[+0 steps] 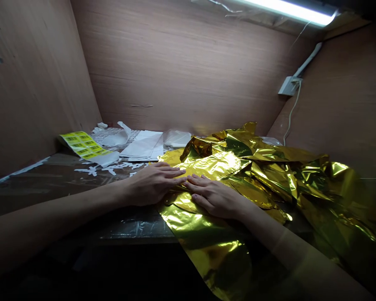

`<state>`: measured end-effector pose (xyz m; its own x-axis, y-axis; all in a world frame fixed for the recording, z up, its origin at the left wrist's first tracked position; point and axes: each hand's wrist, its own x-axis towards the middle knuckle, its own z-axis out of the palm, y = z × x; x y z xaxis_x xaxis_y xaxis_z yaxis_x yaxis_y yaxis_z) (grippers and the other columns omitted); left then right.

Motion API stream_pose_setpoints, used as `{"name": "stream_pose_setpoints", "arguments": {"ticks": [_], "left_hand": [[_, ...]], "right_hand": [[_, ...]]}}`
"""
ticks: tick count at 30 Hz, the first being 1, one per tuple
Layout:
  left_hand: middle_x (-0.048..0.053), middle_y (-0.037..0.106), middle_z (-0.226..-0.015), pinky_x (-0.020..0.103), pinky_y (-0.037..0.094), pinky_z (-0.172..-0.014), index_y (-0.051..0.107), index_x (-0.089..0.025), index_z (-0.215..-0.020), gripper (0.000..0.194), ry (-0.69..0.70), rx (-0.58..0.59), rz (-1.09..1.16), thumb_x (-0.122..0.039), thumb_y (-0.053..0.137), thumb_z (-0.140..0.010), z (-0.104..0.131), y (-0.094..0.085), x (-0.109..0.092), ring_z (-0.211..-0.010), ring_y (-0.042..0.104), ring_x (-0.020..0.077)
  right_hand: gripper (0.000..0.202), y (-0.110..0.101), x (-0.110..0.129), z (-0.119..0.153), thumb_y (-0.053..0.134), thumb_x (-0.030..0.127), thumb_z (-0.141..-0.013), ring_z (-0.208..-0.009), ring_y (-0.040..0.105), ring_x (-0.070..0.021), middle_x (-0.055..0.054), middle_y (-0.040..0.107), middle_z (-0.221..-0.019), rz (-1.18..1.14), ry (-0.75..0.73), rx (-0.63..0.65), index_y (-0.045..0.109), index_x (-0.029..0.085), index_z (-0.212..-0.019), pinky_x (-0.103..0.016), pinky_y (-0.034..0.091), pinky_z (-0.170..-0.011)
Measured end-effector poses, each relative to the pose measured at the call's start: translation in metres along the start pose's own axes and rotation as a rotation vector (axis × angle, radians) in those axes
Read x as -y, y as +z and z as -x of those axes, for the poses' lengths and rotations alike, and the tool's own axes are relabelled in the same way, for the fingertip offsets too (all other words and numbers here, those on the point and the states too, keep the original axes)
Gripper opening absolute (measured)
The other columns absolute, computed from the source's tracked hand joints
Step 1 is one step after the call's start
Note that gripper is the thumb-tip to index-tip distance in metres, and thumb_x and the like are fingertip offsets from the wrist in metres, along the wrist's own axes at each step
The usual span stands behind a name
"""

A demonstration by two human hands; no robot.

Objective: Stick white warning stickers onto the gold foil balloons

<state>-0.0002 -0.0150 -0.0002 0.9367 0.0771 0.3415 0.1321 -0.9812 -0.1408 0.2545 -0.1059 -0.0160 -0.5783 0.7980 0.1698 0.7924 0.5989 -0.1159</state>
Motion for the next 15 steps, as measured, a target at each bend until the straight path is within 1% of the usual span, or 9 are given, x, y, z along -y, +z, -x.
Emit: {"name": "stream_pose_setpoints", "arguments": {"ticks": [2, 4, 6, 9, 12, 15], "left_hand": [[0.012, 0.060, -0.147, 0.047, 0.037, -0.121, 0.057, -0.018, -0.143, 0.046, 0.082, -0.016, 0.000, -0.013, 0.047, -0.098, -0.003, 0.000, -0.008, -0.140, 0.052, 0.0277], [0.014, 0.064, -0.142, 0.045, 0.038, -0.122, 0.059, -0.015, -0.140, 0.045, 0.104, -0.003, 0.051, -0.011, 0.046, -0.097, -0.006, -0.001, -0.016, -0.140, 0.053, 0.0260], [0.015, 0.065, -0.140, 0.040, 0.041, -0.121, 0.059, -0.013, -0.139, 0.043, 0.076, 0.026, 0.110, -0.012, 0.042, -0.100, -0.008, -0.001, -0.022, -0.138, 0.055, 0.0240], [0.016, 0.061, -0.145, 0.039, 0.040, -0.121, 0.057, -0.010, -0.142, 0.044, 0.021, 0.070, 0.137, -0.016, 0.042, -0.102, -0.006, -0.002, -0.023, -0.138, 0.055, 0.0250], [0.017, 0.056, -0.149, 0.038, 0.036, -0.124, 0.055, -0.008, -0.145, 0.046, 0.004, 0.125, 0.114, -0.018, 0.042, -0.102, 0.000, -0.002, -0.019, -0.143, 0.050, 0.0263], [0.018, 0.052, -0.152, 0.039, 0.034, -0.125, 0.053, -0.008, -0.148, 0.047, -0.031, 0.193, 0.101, -0.024, 0.043, -0.105, 0.004, -0.004, -0.016, -0.147, 0.044, 0.0281]], "right_hand": [[0.052, -0.001, 0.002, -0.002, 0.041, 0.036, -0.105, -0.153, 0.035, -0.0266, -0.009, 0.041, -0.162, 0.002, -0.017, -0.002, 0.047, 0.021, -0.154, -0.049, 0.028, -0.127], [0.050, -0.002, 0.003, -0.003, 0.040, 0.036, -0.106, -0.152, 0.036, -0.0267, -0.011, 0.044, -0.161, 0.016, -0.035, 0.006, 0.052, 0.018, -0.151, -0.048, 0.026, -0.127], [0.050, -0.003, 0.004, -0.003, 0.039, 0.035, -0.106, -0.152, 0.036, -0.0270, -0.014, 0.043, -0.161, 0.030, -0.033, 0.012, 0.052, 0.016, -0.150, -0.048, 0.026, -0.127], [0.053, -0.001, 0.003, -0.002, 0.039, 0.038, -0.106, -0.153, 0.033, -0.0277, -0.014, 0.039, -0.163, 0.032, 0.006, 0.017, 0.046, 0.018, -0.155, -0.050, 0.027, -0.126], [0.055, 0.001, 0.002, -0.002, 0.038, 0.040, -0.107, -0.155, 0.030, -0.0283, -0.013, 0.036, -0.164, 0.031, 0.033, 0.029, 0.041, 0.019, -0.158, -0.051, 0.025, -0.127], [0.056, 0.000, 0.002, -0.002, 0.037, 0.040, -0.107, -0.155, 0.027, -0.0292, -0.015, 0.033, -0.165, 0.036, 0.037, 0.043, 0.041, 0.017, -0.158, -0.051, 0.024, -0.127]]}}
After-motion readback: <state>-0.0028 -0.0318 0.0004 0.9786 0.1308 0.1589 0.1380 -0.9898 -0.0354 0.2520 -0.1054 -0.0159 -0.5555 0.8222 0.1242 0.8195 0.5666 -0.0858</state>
